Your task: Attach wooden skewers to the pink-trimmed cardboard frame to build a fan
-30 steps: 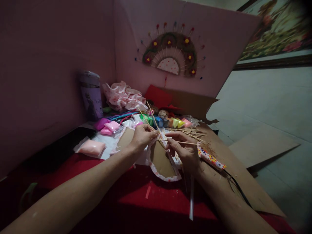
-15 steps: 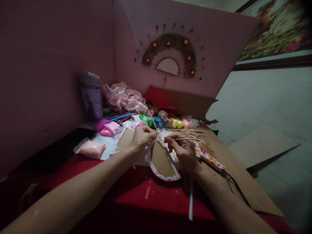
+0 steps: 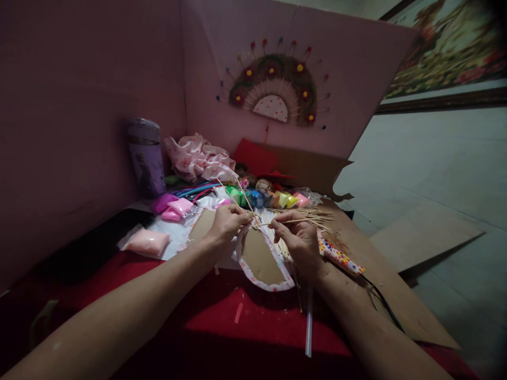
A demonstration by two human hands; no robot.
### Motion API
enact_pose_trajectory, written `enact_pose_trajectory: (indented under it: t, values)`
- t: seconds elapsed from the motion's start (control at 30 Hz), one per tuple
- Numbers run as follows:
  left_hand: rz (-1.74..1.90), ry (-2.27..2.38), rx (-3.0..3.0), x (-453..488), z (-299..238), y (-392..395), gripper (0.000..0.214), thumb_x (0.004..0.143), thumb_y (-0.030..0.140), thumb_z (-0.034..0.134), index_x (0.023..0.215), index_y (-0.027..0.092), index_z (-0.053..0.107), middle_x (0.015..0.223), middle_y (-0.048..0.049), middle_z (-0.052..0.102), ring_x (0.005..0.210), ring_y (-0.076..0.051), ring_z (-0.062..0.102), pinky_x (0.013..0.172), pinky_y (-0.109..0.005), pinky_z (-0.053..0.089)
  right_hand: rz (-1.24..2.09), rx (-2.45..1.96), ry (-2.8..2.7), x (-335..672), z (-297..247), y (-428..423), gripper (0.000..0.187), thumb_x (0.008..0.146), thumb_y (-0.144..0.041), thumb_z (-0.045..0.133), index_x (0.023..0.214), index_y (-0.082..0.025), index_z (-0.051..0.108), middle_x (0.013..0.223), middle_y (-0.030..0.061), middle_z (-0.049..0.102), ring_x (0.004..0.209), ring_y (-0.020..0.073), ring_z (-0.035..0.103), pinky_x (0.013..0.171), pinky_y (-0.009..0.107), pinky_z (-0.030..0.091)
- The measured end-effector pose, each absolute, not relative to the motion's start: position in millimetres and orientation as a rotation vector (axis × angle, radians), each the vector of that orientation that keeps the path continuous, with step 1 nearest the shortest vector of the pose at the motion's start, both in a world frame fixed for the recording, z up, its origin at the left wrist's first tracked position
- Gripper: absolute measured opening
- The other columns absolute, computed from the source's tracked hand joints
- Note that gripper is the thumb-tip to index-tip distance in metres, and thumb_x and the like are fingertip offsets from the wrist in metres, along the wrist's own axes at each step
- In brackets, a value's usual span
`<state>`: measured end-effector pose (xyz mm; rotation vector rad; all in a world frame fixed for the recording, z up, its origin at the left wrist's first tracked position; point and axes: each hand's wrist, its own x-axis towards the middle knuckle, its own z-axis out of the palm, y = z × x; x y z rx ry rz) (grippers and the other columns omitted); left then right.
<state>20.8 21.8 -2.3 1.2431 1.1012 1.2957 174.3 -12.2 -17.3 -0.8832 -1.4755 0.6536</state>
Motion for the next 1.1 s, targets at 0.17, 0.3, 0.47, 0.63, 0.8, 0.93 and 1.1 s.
enact_pose_trajectory:
  t: [0.17, 0.3, 0.47, 0.63, 0.8, 0.93, 1.1]
  values:
    - [1.321, 1.079, 1.225, 20.6, -2.8, 23.1, 0.022, 0.053, 0.024, 0.068, 0.048, 0.015, 0.049, 0.045, 0.0033, 0.049, 0.041, -0.008, 0.043, 0.044, -0.021, 0.031, 0.524, -0.827, -1.415, 176.5, -14.7, -15.6, 0.009, 0.077, -0.025, 0.062, 0.075, -0.017, 0.057, 0.063, -0.0021, 0.055, 0.050, 0.0096, 0.052, 0.049, 0.024, 0.043]
    - [1.328, 1.094, 1.251, 20.4, -3.8, 24.2, 0.019, 0.054, 0.021, 0.065, 0.046, 0.015, 0.049, 0.042, 0.0037, 0.046, 0.039, -0.007, 0.040, 0.042, -0.021, 0.029, 0.523, -0.793, -1.420, 178.4, -13.4, -15.9, 0.008, 0.078, -0.024, 0.061, 0.076, -0.017, 0.057, 0.068, -0.0007, 0.057, 0.051, 0.0096, 0.052, 0.050, 0.025, 0.043]
    - [1.332, 1.085, 1.239, 20.8, -3.5, 23.6, 0.019, 0.052, 0.022, 0.067, 0.047, 0.015, 0.051, 0.044, 0.0033, 0.048, 0.042, -0.008, 0.043, 0.044, -0.022, 0.032, 0.546, -0.810, -1.501, 177.2, -16.1, -16.0, 0.009, 0.078, -0.026, 0.062, 0.078, -0.018, 0.057, 0.067, -0.0014, 0.056, 0.052, 0.0097, 0.053, 0.052, 0.025, 0.044]
    - [1.322, 1.093, 1.241, 21.1, -3.6, 23.9, 0.019, 0.052, 0.022, 0.067, 0.047, 0.015, 0.050, 0.044, 0.0036, 0.048, 0.040, -0.007, 0.041, 0.043, -0.021, 0.030, 0.592, -0.826, -1.499, 175.8, -16.5, -17.1, 0.011, 0.077, -0.027, 0.063, 0.078, -0.018, 0.058, 0.066, -0.0018, 0.055, 0.052, 0.0099, 0.054, 0.051, 0.024, 0.046]
    - [1.319, 1.103, 1.232, 22.2, -1.7, 21.9, 0.018, 0.054, 0.019, 0.065, 0.046, 0.015, 0.049, 0.042, 0.0035, 0.047, 0.040, -0.008, 0.041, 0.042, -0.021, 0.030, 0.629, -0.811, -1.512, 175.2, -17.0, -17.7, 0.009, 0.077, -0.025, 0.064, 0.079, -0.018, 0.058, 0.070, -0.0014, 0.057, 0.054, 0.0096, 0.055, 0.052, 0.023, 0.047]
    - [1.329, 1.077, 1.211, 23.2, 1.6, 18.9, 0.018, 0.054, 0.017, 0.065, 0.045, 0.015, 0.049, 0.041, 0.0039, 0.046, 0.039, -0.007, 0.040, 0.042, -0.021, 0.029, 0.621, -0.820, -1.525, 174.1, -17.6, -18.3, 0.008, 0.076, -0.023, 0.064, 0.078, -0.018, 0.059, 0.071, -0.0010, 0.057, 0.055, 0.0097, 0.055, 0.052, 0.023, 0.047]
    - [1.339, 1.082, 1.212, 22.6, 0.1, 20.4, 0.019, 0.052, 0.017, 0.067, 0.045, 0.015, 0.049, 0.042, 0.0037, 0.047, 0.040, -0.007, 0.040, 0.043, -0.021, 0.029, 0.613, -0.832, -1.553, 173.2, -18.2, -18.3, 0.007, 0.076, -0.023, 0.064, 0.077, -0.018, 0.059, 0.072, -0.0007, 0.058, 0.058, 0.0106, 0.057, 0.053, 0.023, 0.048]
